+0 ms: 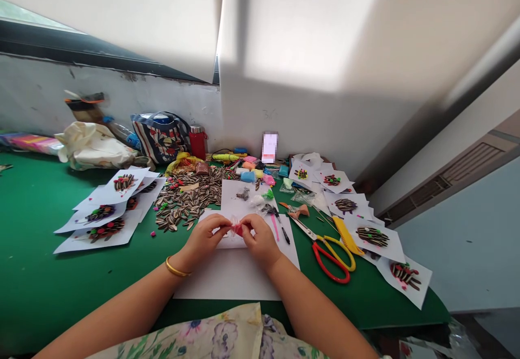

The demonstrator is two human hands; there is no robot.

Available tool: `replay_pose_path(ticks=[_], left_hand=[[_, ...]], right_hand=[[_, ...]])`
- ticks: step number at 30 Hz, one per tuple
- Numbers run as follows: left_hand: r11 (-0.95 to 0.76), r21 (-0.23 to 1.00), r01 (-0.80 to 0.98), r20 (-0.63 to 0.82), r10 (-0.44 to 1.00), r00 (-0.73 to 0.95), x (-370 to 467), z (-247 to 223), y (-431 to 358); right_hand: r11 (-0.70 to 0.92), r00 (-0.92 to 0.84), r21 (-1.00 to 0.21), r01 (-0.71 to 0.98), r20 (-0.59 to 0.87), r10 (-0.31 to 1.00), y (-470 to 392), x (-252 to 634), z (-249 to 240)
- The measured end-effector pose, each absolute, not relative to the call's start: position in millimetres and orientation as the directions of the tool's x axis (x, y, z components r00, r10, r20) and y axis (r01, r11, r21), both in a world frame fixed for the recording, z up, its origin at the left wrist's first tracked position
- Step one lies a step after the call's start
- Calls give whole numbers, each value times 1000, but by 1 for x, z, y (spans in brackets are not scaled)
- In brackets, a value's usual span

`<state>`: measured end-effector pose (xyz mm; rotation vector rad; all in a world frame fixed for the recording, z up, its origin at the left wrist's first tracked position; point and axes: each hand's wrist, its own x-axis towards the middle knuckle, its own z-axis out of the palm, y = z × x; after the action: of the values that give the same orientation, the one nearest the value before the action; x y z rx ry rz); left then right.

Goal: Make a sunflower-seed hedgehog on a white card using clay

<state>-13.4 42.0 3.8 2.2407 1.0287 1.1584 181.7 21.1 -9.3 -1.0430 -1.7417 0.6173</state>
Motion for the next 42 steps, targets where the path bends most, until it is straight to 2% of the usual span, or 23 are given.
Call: replay_pose_path(ticks=[8, 15, 25, 30, 42], left_hand=[[-606, 617, 501, 456, 795, 400, -11, 4, 40], [-609, 640, 469, 478, 793, 378, -11, 4, 38], [-694, 574, 434, 535, 719, 443, -12, 3, 40], [-679, 606, 415, 580, 734, 355, -13, 3, 39], [-670, 599, 439, 561, 742, 368, -13, 8, 39]], right_hand=[[485, -152, -801, 351, 462, 874, 21, 181, -9], [496, -145, -796, 348, 477, 867, 22, 182, -9], [462, -104, -830, 314, 453, 885, 23, 183, -8], [453, -88, -837, 309, 449, 889, 24, 183, -10], [452, -115, -842, 296, 438, 892, 21, 181, -9]])
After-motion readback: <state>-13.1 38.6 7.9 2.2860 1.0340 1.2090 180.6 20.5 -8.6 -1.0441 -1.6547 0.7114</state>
